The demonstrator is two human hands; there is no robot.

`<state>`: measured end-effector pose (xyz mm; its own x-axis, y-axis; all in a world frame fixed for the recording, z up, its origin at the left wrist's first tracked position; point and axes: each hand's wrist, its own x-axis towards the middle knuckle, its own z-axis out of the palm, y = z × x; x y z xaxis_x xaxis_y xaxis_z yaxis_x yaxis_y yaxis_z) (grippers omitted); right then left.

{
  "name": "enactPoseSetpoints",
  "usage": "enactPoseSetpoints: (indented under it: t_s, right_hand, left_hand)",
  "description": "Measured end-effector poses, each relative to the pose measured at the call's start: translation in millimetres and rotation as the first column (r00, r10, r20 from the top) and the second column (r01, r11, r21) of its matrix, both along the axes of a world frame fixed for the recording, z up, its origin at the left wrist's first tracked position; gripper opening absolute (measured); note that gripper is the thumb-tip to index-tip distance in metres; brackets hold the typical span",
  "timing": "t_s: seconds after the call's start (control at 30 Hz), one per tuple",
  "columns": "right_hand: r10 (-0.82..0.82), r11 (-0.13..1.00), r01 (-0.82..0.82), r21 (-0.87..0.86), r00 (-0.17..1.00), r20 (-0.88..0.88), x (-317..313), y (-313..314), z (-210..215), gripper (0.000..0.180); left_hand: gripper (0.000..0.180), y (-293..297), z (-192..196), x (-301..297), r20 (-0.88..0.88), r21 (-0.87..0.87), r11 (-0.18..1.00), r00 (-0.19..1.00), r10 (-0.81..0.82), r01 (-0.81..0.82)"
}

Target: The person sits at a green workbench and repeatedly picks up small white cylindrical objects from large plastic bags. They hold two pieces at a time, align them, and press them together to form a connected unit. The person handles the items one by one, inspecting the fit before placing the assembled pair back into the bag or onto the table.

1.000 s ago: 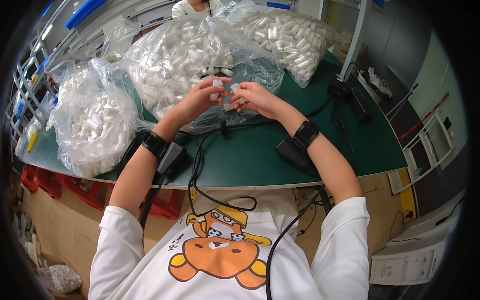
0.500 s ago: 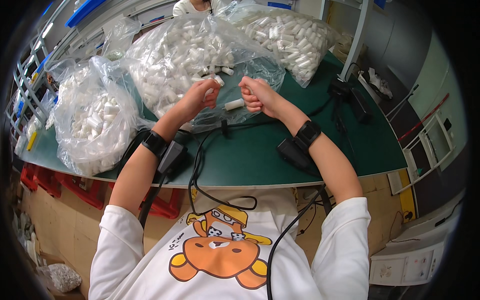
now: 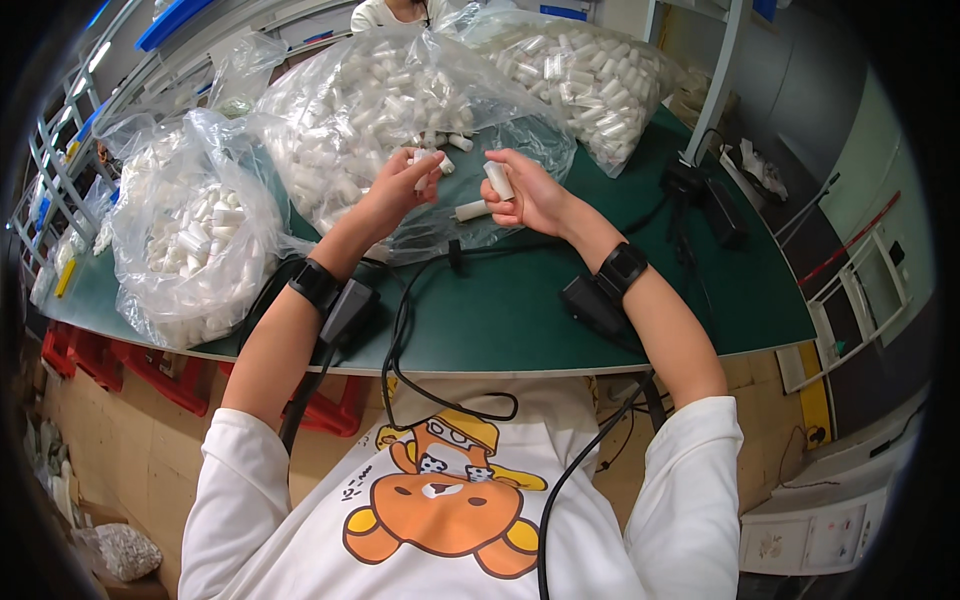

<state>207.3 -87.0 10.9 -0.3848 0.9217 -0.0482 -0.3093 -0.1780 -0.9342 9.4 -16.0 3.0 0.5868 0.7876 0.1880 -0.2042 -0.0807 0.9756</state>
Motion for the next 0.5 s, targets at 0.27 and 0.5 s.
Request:
enactPoseSetpoints:
  t_s: [0.27, 0.5]
  right_hand:
    - [-0.235, 0.953, 0.218, 0.211, 0.97, 0.06, -15.9, -6.8, 5.3, 0.028]
    - [-0.022, 0.985, 0.03, 0.169, 0.999, -0.045, -2.0, -3.3, 2.9, 0.028]
  left_hand:
    - [0.027, 8.8, -4.9, -1.3, 0.058, 0.039, 0.991, 0.99, -0.13, 0.128]
    - [0.024, 5.2, 1.5, -2.2, 0.098, -0.167, 0.967, 0.979, -0.177, 0.191]
